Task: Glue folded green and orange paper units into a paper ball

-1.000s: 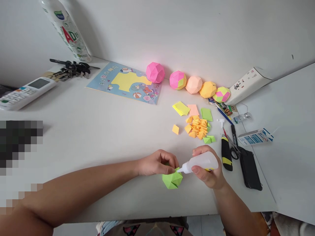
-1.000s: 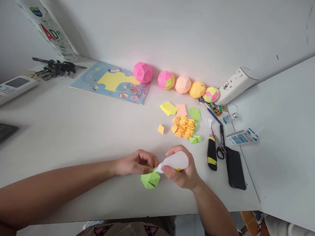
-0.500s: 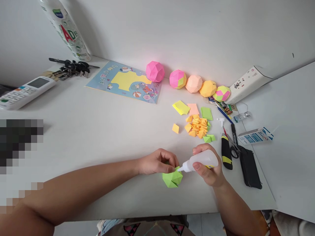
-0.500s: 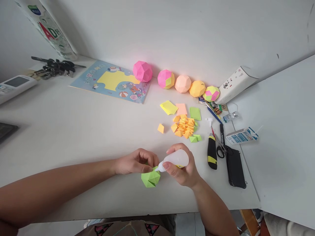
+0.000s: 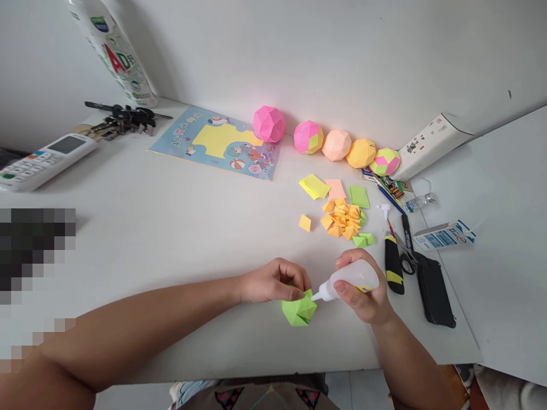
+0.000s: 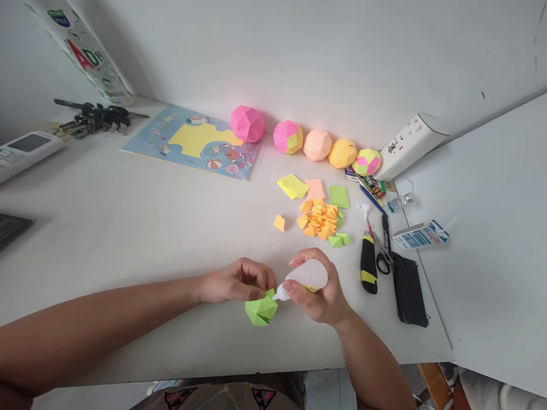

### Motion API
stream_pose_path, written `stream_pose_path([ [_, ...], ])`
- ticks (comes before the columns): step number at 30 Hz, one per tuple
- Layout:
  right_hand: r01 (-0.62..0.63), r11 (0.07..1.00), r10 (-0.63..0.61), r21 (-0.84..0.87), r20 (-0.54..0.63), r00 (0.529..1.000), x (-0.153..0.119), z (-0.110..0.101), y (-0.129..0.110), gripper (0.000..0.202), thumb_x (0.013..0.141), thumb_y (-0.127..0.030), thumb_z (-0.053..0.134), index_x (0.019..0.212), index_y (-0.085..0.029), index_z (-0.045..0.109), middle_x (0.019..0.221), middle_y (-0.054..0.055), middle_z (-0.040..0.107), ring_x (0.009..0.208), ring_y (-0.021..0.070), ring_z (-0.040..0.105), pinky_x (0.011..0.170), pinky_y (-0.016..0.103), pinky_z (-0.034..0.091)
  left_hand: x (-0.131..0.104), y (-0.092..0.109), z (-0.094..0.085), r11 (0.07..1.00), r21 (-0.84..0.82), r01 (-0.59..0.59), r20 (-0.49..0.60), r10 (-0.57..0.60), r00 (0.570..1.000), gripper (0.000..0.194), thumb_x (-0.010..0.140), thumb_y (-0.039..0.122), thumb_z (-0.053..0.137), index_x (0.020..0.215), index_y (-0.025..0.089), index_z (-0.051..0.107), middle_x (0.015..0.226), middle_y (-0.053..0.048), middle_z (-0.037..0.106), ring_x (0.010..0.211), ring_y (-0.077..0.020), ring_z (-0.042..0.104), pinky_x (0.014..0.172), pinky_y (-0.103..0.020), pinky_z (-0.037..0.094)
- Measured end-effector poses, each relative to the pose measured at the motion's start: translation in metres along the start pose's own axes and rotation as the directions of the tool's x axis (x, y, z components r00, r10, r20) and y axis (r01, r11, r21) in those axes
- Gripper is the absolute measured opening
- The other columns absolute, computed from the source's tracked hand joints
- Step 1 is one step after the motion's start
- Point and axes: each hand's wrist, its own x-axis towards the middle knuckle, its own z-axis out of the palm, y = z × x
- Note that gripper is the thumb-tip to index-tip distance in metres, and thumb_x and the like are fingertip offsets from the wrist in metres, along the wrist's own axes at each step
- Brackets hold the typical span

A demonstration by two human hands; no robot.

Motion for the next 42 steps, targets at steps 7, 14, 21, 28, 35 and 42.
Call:
stream_pose_path([
  [7, -0.003, 0.996, 0.004, 0.086, -0.005, 1.0, -0.001, 0.003, 0.003, 0.019, 0.077, -0.032, 0.064, 0.09, -0.024, 0.051, 0.059, -0.003, 0.049, 0.046, 0.0122, 0.042, 0.043, 0.025, 0.036, 0.0, 0.002, 0.001, 1.0, 0.0, 0.003, -0.011, -0.003, 1.0, 0.013, 0.068, 0.019, 0.069, 0.06, 0.012, 0.062, 0.08, -0.005, 0.063, 0.071, -0.0138, 0.055, 0.067, -0.028, 0.044],
  [14, 0.011, 0.997, -0.012, 0.074, 0.015, 1.0, -0.001, 0.0, 0.002, 0.019, 0.077, -0.028, 0.065, 0.09, -0.024, 0.053, 0.057, -0.004, 0.047, 0.046, 0.0122, 0.041, 0.042, 0.025, 0.034, 0.0, 0.0, 0.0, 1.0, -0.013, 0.003, 0.001, -0.003, 1.0, 0.013, 0.068, 0.019, 0.069, 0.06, 0.012, 0.062, 0.081, -0.005, 0.063, 0.07, -0.0139, 0.056, 0.067, -0.028, 0.044],
  [21, -0.089, 0.985, 0.082, 0.15, 0.051, 0.995, 0.003, 0.0, 0.005, 0.02, 0.078, -0.031, 0.065, 0.091, -0.024, 0.052, 0.059, -0.004, 0.046, 0.049, 0.0118, 0.04, 0.045, 0.025, 0.034, -0.001, 0.0, 0.0, 1.0, -0.01, 0.003, -0.002, -0.003, 1.0, 0.012, 0.068, 0.018, 0.069, 0.06, 0.012, 0.062, 0.08, -0.005, 0.063, 0.07, -0.0139, 0.056, 0.066, -0.028, 0.043],
  [28, -0.199, 0.956, 0.174, 0.217, 0.128, 0.976, 0.006, -0.004, 0.005, 0.02, 0.078, -0.034, 0.066, 0.091, -0.025, 0.053, 0.061, -0.005, 0.043, 0.049, 0.0102, 0.035, 0.044, 0.024, 0.029, 0.0, 0.002, 0.001, 1.0, -0.012, 0.004, -0.006, -0.004, 1.0, 0.014, 0.068, 0.02, 0.07, 0.059, 0.012, 0.061, 0.081, -0.006, 0.064, 0.071, -0.0147, 0.056, 0.068, -0.03, 0.045],
  [35, -0.283, 0.901, 0.266, 0.328, 0.096, 0.959, 0.008, -0.005, 0.009, 0.023, 0.075, -0.038, 0.068, 0.089, -0.024, 0.055, 0.061, -0.004, 0.044, 0.052, 0.0103, 0.036, 0.047, 0.023, 0.029, 0.0, -0.001, -0.001, 1.0, -0.015, -0.006, 0.01, 0.006, 1.0, 0.014, 0.07, 0.019, 0.068, 0.06, 0.012, 0.061, 0.08, -0.005, 0.062, 0.071, -0.0149, 0.056, 0.067, -0.03, 0.044],
  [42, -0.442, 0.694, 0.484, 0.568, 0.087, 0.871, 0.018, 0.0, 0.015, 0.032, 0.072, -0.051, 0.066, 0.079, -0.023, 0.055, 0.051, -0.007, 0.036, 0.043, 0.0079, 0.027, 0.038, 0.019, 0.02, 0.0, -0.001, 0.0, 1.0, -0.022, -0.006, 0.01, 0.006, 1.0, 0.014, 0.068, 0.021, 0.07, 0.06, 0.012, 0.062, 0.08, -0.005, 0.062, 0.07, -0.0145, 0.055, 0.067, -0.029, 0.044],
])
